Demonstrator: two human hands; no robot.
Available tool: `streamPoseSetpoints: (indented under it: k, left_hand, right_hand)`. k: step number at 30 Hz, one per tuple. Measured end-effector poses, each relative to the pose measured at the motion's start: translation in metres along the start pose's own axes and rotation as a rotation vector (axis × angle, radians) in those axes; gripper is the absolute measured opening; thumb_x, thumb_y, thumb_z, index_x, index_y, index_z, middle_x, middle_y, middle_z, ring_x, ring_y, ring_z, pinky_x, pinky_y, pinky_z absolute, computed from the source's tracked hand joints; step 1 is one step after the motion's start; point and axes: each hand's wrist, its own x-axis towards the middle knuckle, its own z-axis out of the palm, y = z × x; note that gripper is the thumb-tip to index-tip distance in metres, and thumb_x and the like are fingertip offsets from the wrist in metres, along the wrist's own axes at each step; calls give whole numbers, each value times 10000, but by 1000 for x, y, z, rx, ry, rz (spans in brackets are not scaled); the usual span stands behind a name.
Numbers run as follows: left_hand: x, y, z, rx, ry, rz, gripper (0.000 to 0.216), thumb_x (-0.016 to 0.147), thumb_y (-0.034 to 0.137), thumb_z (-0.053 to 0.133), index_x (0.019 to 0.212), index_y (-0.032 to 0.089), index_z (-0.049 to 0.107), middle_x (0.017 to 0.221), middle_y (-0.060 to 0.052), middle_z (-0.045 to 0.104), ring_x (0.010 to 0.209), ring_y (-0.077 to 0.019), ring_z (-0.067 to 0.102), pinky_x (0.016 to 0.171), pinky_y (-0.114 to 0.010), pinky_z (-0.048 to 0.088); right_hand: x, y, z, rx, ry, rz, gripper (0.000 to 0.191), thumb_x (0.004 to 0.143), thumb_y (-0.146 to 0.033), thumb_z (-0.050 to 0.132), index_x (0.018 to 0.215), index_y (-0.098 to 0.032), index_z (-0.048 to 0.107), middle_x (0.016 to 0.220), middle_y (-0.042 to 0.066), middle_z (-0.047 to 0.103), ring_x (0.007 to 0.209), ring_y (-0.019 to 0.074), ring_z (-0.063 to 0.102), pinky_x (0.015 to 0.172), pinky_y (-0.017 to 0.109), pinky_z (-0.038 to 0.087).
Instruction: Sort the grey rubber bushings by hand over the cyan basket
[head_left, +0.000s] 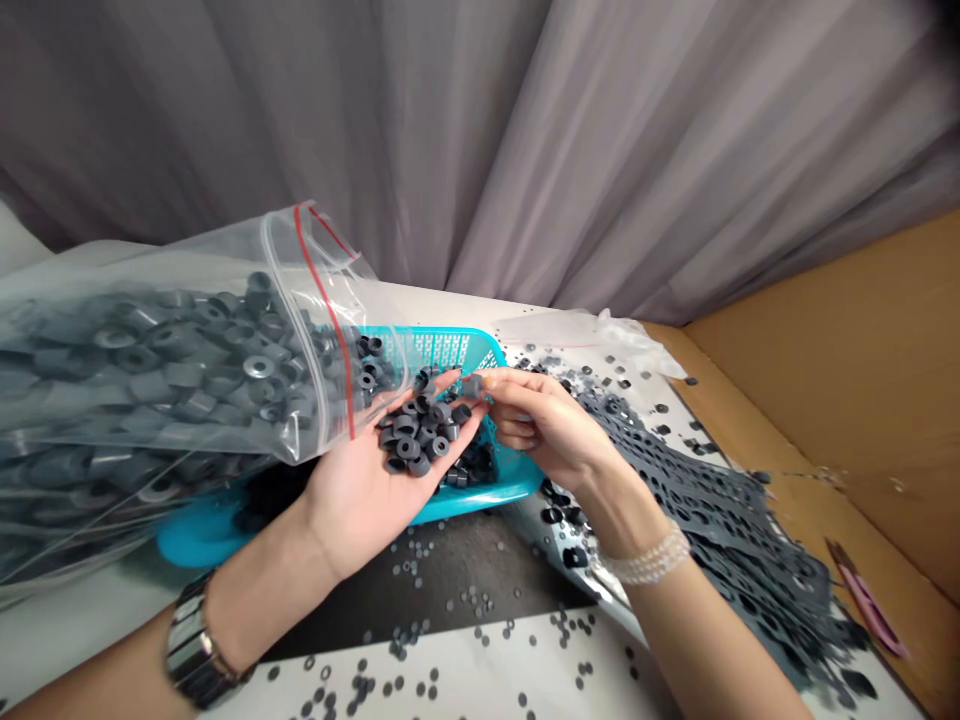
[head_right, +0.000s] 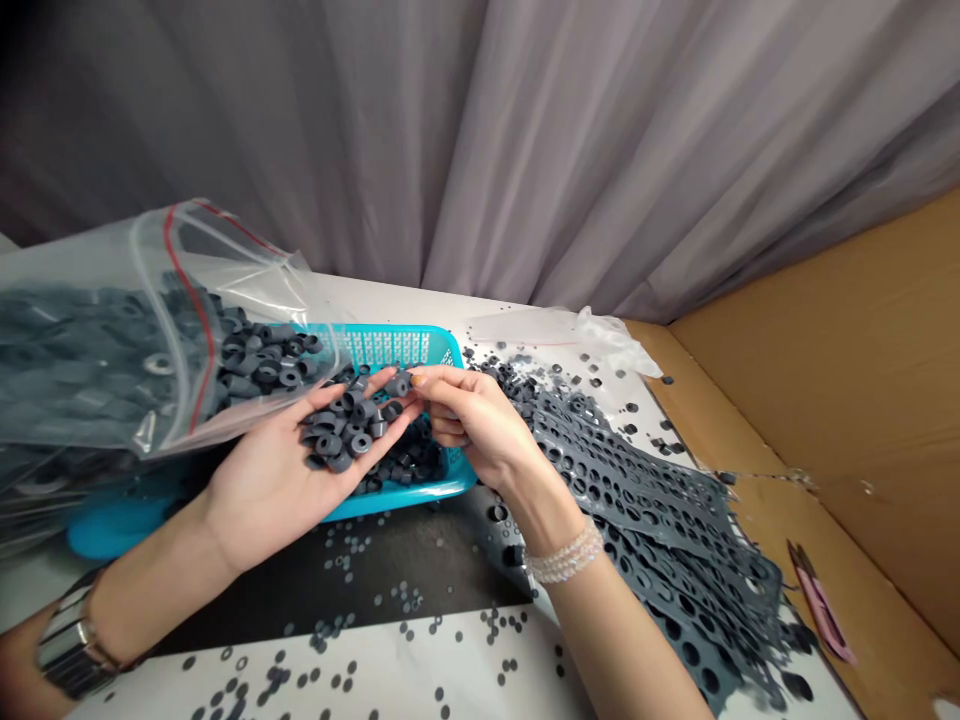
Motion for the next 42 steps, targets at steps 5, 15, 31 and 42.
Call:
streamPoseSetpoints:
  k: [5,15,31,42]
  left_hand:
    - [0,0,-2,29,10,4,353,873,154,375,1178,135,551,1143,-139,640,1070,-249,594,919,-484,481]
    - [0,0,0,-44,-2,-10,339,861,139,387,1162,135,544,1134,-137,643,1081,-277,584,902,-503,495]
    - [0,1,0,5,38,-22,404,888,174,345,1248,83,505,1108,-162,655,1029,-269,616,841,-445,543]
    - [-2,-1,4,-56,59,0,424,875,146,383,1290,94,450,1126,-160,645,1051,-304,596,848,-482,536]
  right_hand:
    - [0,0,3,16,26,3,111,771,-204,606,842,-124,637,473,-106,263,409,35,127,392,206,79]
    - [1,10,8,-43,175,-179,166,787,-238,628,933,-165,656,479,-87,319,408,42,178,368,177,142]
    - [-4,-2,3,548,-121,59,127,777,-176,457,768,-157,582,504,-73,232,417,79,154,312,114,219]
    - [1,-4,-5,599,-55,146,84,814,-128,480,740,-134,519,654,21,547,428,39,307,301,90,282]
